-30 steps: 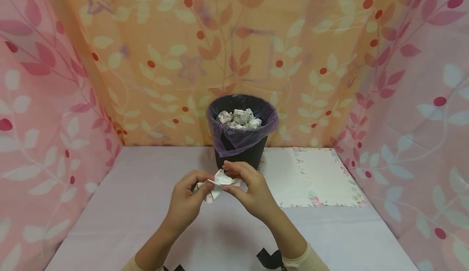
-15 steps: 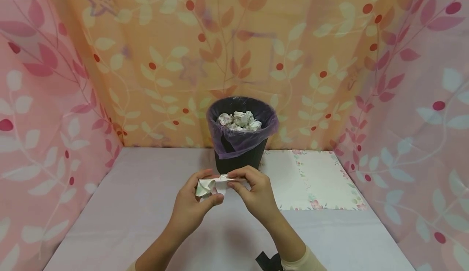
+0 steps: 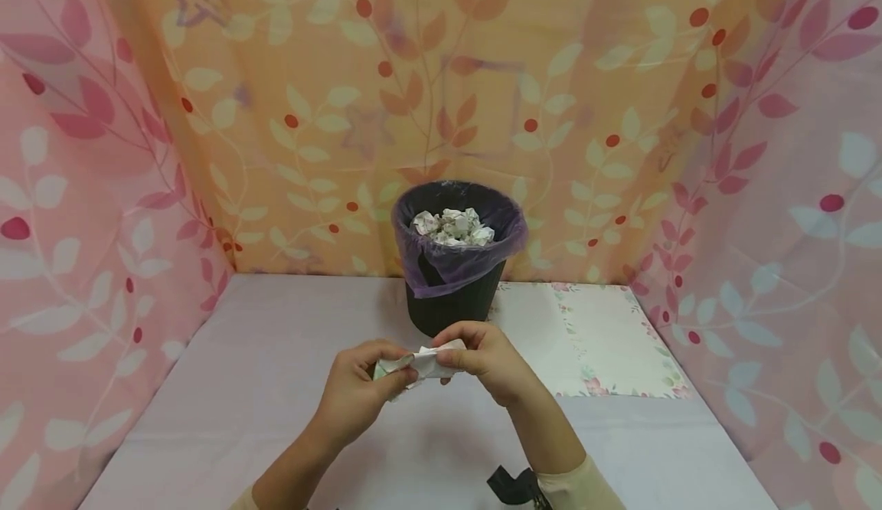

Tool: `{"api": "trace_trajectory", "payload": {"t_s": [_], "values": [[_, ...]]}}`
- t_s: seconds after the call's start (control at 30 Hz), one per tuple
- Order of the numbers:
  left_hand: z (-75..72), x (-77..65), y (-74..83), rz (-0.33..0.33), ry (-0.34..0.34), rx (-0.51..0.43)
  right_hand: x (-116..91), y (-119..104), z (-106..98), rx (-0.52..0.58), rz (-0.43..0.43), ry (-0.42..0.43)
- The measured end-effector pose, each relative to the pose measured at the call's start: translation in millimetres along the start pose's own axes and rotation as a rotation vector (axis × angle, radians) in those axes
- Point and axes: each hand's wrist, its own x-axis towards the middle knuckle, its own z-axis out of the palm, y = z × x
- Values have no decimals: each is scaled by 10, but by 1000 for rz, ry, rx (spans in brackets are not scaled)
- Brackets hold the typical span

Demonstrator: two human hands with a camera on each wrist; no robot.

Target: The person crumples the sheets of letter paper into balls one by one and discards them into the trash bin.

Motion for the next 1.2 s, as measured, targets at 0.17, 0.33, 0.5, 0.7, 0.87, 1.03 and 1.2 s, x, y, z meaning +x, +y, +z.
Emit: {"api": "trace_trajectory", "payload": {"t_s": [0.17, 0.33, 0.5, 0.7, 0.87, 1.03, 1.2], "values": [[-51, 34, -9, -71, -45, -69, 34, 82, -25, 185, 49, -27], [-34, 91, -42, -154, 67, -56, 21, 66, 194, -272, -197, 407], [37, 87, -61, -193, 144, -63, -1, 73, 398, -859, -457, 696], [61, 67, -55, -148, 177, -97, 19, 100, 451, -875, -487, 523], [77, 43, -60, -116, 131, -96, 4, 65, 420, -611, -356, 426], [70, 47, -63, -54, 114, -139, -12, -15, 416, -383, -334, 336], [73, 61, -80, 44, 232, -132, -41, -77, 451, -511, -495, 396]]}}
